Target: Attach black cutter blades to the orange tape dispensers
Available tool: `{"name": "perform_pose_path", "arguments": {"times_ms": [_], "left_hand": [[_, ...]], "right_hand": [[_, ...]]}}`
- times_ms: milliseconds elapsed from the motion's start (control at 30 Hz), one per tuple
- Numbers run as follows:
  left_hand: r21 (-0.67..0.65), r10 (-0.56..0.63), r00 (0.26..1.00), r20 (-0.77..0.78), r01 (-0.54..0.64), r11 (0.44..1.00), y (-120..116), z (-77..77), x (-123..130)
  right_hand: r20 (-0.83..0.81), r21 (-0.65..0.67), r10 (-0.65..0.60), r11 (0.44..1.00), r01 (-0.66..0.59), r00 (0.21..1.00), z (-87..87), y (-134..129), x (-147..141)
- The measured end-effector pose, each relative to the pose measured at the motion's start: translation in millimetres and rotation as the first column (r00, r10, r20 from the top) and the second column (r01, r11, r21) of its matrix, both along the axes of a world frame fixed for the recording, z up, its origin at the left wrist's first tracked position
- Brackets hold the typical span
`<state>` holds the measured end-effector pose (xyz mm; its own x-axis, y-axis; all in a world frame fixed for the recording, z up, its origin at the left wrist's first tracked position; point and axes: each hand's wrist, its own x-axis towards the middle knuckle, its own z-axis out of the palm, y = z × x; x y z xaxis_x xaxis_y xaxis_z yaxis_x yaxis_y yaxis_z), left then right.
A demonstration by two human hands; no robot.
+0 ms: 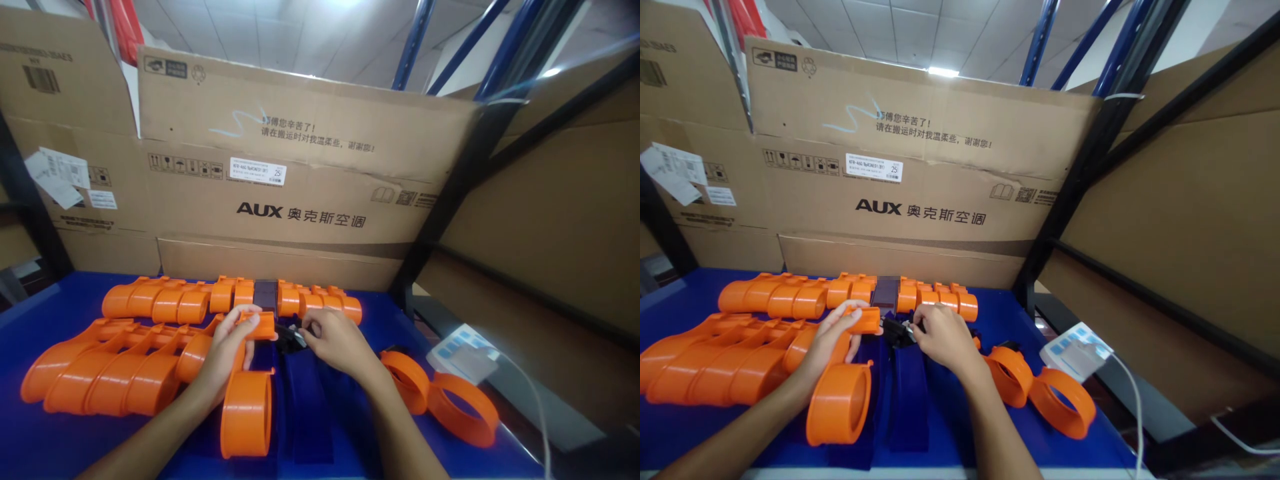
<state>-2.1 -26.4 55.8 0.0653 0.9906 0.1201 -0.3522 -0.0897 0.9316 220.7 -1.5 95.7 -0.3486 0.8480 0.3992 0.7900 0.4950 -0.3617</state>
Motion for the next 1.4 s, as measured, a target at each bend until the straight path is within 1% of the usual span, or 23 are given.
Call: {"name": "perform_pose_path", "arguments": {"times_ms": [100,200,267,333,400,467,533,567,633,700,767,867,933,1000,1067,1133,1167,1233,1300,1333,1400], "left_hand": [[0.005,0.007,1.0,-0.013,-0.007,1.0,0,0.2,0],[0.018,0.051,0.999,-0.017,-0.051,0.999,1,-0.4,1],[0.026,0.116,0.993,0.004,-0.116,0.993,2,-1.3,2],[0.03,0.185,0.982,0.042,-0.186,0.982,3,-2.6,3],[0.044,0.251,0.965,0.077,-0.255,0.966,4,-4.1,4],[0.055,0.292,0.951,0.103,-0.299,0.953,5,-5.7,3],[0.056,0.311,0.943,0.117,-0.318,0.946,6,-7.4,3],[0.056,0.312,0.942,0.121,-0.32,0.946,6,-8.1,2],[0.064,0.319,0.939,0.128,-0.329,0.942,6,-9.1,2],[0.077,0.31,0.941,0.138,-0.323,0.943,6,-9.2,1],[0.095,0.267,0.952,0.15,-0.282,0.955,6,-8.1,2],[0.128,0.19,0.97,0.15,-0.21,0.969,4,-5.9,3],[0.151,0.172,0.973,0.151,-0.195,0.969,4,-5.1,4],[0.166,0.163,0.974,0.156,-0.189,0.968,4,-5.1,4],[0.169,0.15,0.976,0.158,-0.176,0.97,4,-5.5,4],[0.161,0.134,0.979,0.156,-0.159,0.974,4,-5.8,3],[0.155,0.128,0.98,0.154,-0.152,0.976,3,-5.7,3],[0.139,0.118,0.982,0.146,-0.138,0.98,2,-5.2,3],[0.129,0.107,0.985,0.139,-0.125,0.984,0,-4.5,3],[0.125,0.102,0.985,0.137,-0.12,0.985,-1,-4.2,3],[0.121,0.094,0.986,0.134,-0.11,0.986,-2,-3.9,3]], "right_hand": [[-0.009,-0.027,0.004,1.0,-0.005,1.0,2.0,1,1],[-0.066,0.001,0.034,0.999,-0.034,0.997,4.5,1,1],[-0.14,0.039,0.106,0.994,-0.102,0.984,6.2,-2,0],[-0.209,0.079,0.234,0.972,-0.222,0.949,8.0,-7,-2],[-0.232,0.1,0.376,0.927,-0.362,0.897,9.7,-15,-5],[-0.218,0.116,0.485,0.875,-0.471,0.847,10.6,-22,-9],[-0.197,0.139,0.538,0.843,-0.52,0.82,10.1,-28,-14],[-0.188,0.155,0.545,0.838,-0.524,0.817,9.2,-30,-16],[-0.177,0.195,0.523,0.849,-0.491,0.834,6.5,-33,-20],[-0.168,0.244,0.474,0.87,-0.429,0.865,3.5,-34,-21],[-0.162,0.285,0.424,0.885,-0.369,0.891,1.5,-32,-19],[-0.172,0.3,0.376,0.9,-0.315,0.911,1.9,-27,-14],[-0.206,0.301,0.314,0.921,-0.246,0.927,4.4,-21,-8],[-0.269,0.31,0.188,0.946,-0.101,0.945,8.0,-15,-1],[-0.358,0.314,0.004,0.942,0.117,0.934,12.2,-7,10],[-0.425,0.283,-0.207,0.894,0.347,0.881,16.5,1,23],[-0.422,0.257,-0.324,0.853,0.454,0.847,18.5,4,31],[-0.374,0.193,-0.551,0.741,0.644,0.746,21.9,9,48],[-0.288,0.119,-0.705,0.645,0.755,0.648,24.2,12,64],[-0.239,0.086,-0.755,0.61,0.787,0.611,24.9,13,71],[-0.144,0.027,-0.818,0.559,0.829,0.556,25.4,14,82]]}}
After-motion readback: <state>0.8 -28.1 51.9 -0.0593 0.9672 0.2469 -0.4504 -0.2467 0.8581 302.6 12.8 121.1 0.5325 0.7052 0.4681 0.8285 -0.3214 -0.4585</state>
